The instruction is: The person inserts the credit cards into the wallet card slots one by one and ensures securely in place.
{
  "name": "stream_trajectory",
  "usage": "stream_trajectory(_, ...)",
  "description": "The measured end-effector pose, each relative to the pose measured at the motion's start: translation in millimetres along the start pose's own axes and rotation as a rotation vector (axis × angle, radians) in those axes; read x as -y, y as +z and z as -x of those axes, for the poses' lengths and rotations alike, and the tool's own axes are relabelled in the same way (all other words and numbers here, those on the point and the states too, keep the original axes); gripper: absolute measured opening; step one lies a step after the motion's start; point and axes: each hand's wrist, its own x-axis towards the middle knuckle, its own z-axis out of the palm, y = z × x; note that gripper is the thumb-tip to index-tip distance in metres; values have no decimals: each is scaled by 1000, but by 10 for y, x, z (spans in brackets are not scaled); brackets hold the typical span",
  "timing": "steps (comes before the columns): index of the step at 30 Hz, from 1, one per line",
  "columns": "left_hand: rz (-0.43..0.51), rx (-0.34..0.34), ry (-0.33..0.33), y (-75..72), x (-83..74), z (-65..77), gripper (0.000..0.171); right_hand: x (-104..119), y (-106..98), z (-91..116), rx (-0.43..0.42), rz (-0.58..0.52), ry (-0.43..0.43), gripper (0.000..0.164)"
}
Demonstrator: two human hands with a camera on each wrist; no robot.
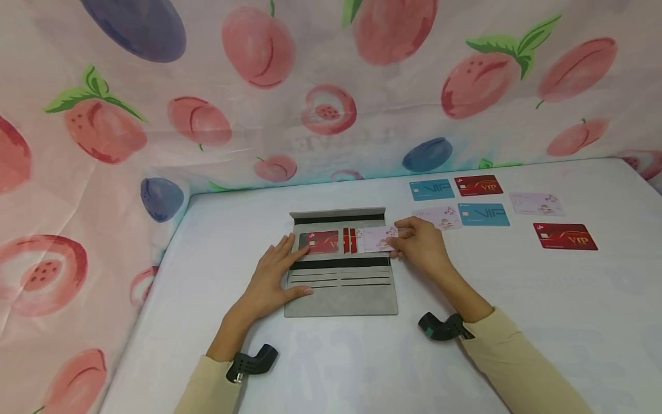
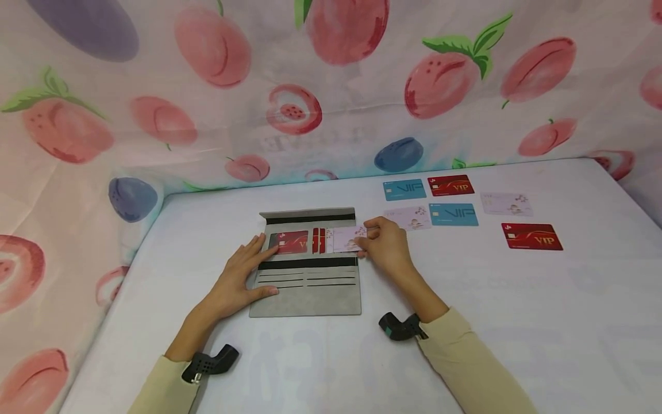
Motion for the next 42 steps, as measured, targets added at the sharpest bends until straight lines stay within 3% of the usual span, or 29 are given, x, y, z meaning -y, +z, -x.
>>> stream_trajectory(7, 1, -2, 2, 7, 9, 4, 79, 5, -80, -7, 65, 85, -52, 47)
stream_trajectory(12, -2, -2, 3, 2, 2, 3, 80, 40, -171, -6, 135, 121, -36, 47)
stream_trajectory(17, -2, -6, 7, 2, -1, 3, 79, 46, -185, -4, 149, 148, -38, 47)
stream_trajectory(22, -3, -8, 12, -2, -5, 4, 80, 55, -148, 11, 123, 132, -39, 47)
stream_trajectory(29, -3, -12, 15, 4, -1, 3, 81, 83, -40, 28, 76, 78, 3, 34)
stream_trajectory(42, -8, -2, 14, 2, -5, 3, 79, 90, 54, 42, 57, 0, -68, 27)
